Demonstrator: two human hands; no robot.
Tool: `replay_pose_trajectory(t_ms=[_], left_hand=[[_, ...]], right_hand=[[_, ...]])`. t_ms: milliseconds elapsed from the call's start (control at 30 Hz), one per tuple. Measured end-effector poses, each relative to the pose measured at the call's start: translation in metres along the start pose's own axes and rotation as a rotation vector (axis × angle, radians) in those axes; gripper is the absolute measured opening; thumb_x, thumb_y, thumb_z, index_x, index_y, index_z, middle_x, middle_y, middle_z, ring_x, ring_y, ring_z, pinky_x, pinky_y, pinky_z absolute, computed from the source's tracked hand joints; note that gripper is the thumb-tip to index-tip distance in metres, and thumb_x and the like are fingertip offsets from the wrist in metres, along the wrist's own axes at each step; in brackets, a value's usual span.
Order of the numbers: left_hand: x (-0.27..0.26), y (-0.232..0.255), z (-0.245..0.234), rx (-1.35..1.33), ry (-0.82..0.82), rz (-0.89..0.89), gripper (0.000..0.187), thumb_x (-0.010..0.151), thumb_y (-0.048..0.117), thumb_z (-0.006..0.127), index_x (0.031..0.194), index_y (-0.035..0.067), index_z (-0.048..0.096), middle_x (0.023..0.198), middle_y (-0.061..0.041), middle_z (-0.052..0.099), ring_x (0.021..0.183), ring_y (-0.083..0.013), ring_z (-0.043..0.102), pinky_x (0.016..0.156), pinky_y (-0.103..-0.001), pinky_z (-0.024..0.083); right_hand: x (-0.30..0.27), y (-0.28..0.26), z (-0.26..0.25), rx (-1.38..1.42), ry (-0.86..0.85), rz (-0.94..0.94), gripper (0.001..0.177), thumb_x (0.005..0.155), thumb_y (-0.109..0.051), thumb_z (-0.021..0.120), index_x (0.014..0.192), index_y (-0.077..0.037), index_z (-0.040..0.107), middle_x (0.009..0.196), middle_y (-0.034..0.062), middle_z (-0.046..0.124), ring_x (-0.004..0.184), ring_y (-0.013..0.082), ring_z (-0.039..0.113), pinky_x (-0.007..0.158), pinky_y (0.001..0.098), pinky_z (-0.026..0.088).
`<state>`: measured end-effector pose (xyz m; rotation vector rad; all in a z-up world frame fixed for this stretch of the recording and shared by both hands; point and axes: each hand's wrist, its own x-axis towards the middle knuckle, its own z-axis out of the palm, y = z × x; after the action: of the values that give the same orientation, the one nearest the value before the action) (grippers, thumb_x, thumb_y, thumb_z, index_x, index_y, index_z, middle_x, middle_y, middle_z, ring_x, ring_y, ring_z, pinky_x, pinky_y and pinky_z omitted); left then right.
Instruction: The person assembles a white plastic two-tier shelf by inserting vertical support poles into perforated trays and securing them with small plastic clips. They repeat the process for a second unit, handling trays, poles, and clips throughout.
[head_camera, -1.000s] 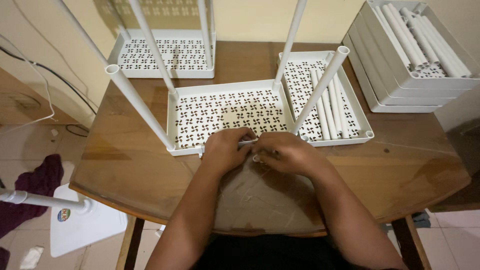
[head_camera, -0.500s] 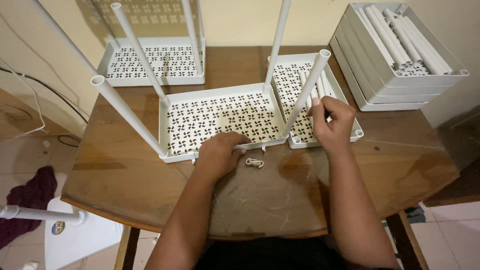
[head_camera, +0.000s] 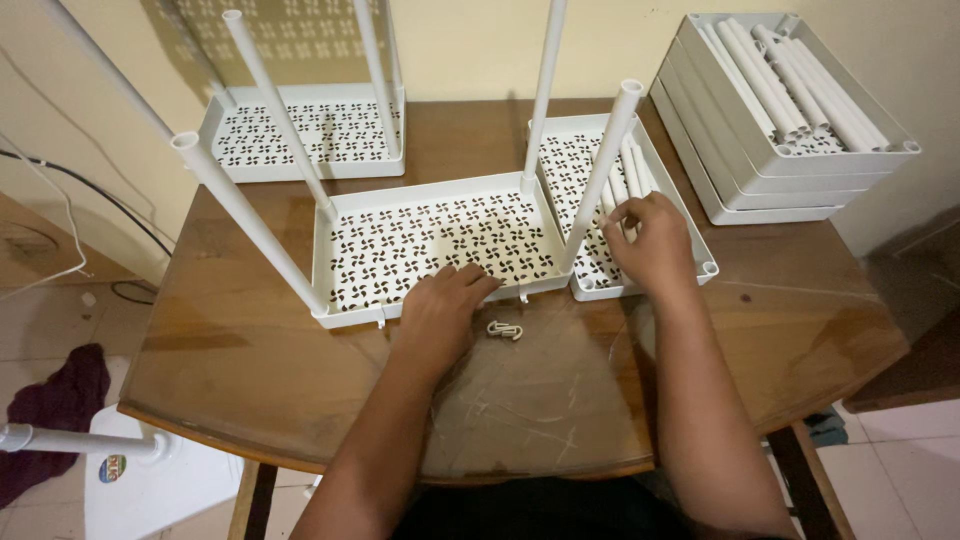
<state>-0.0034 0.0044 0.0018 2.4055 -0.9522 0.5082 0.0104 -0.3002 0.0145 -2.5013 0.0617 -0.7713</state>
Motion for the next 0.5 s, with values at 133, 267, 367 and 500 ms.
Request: replay_pose_trajectory(t_ms=[133,267,367,500], left_hand=[[0.000,0.003,-0.002,0.051,0.053,0.054,0.037,0.074,-0.001,0.071,0.107,0.016,0.075,0.103,0.001,0.071,0.094,-0.0225,0.066,0.077,-0.038,0.052],[0.001,0.011,-0.004,0.081,0.120,0.051,0.033,0.076,0.000,0.072,0.107,0.014,0.075,0.103,-0.001,0.070,0.092,-0.0220,0.065,0.077,-0.039,0.047],[0.003,0.015,-0.008,0.087,0.193,0.016,0.036,0.074,0.000,0.075,0.107,0.014,0.075,0.103,0.000,0.070,0.093,-0.0208,0.064,0.077,-0.038,0.044],[0.002,0.019,-0.011,0.034,0.241,-0.056,0.042,0.068,0.005,0.080,0.109,0.015,0.075,0.098,-0.002,0.065,0.095,-0.0219,0.062,0.079,-0.039,0.042]], right_hand=[[0.003,0.011,0.002,-0.091,0.039,-0.044,0.017,0.078,-0.016,0.085,0.087,-0.004,0.076,0.086,0.0156,0.063,0.079,0.0312,0.064,0.071,0.0423,0.051],[0.003,0.009,0.007,-0.038,-0.071,0.034,0.015,0.081,-0.015,0.082,0.089,-0.005,0.075,0.085,0.0157,0.064,0.079,0.0305,0.065,0.072,0.0421,0.052],[0.002,0.000,0.010,0.014,-0.136,0.065,0.017,0.080,-0.016,0.081,0.089,-0.003,0.075,0.088,0.0160,0.068,0.079,0.0293,0.068,0.074,0.0408,0.054],[-0.004,-0.011,0.011,0.062,-0.249,0.105,0.020,0.078,-0.014,0.079,0.092,-0.002,0.075,0.089,0.0170,0.071,0.079,0.0319,0.069,0.072,0.0416,0.055]])
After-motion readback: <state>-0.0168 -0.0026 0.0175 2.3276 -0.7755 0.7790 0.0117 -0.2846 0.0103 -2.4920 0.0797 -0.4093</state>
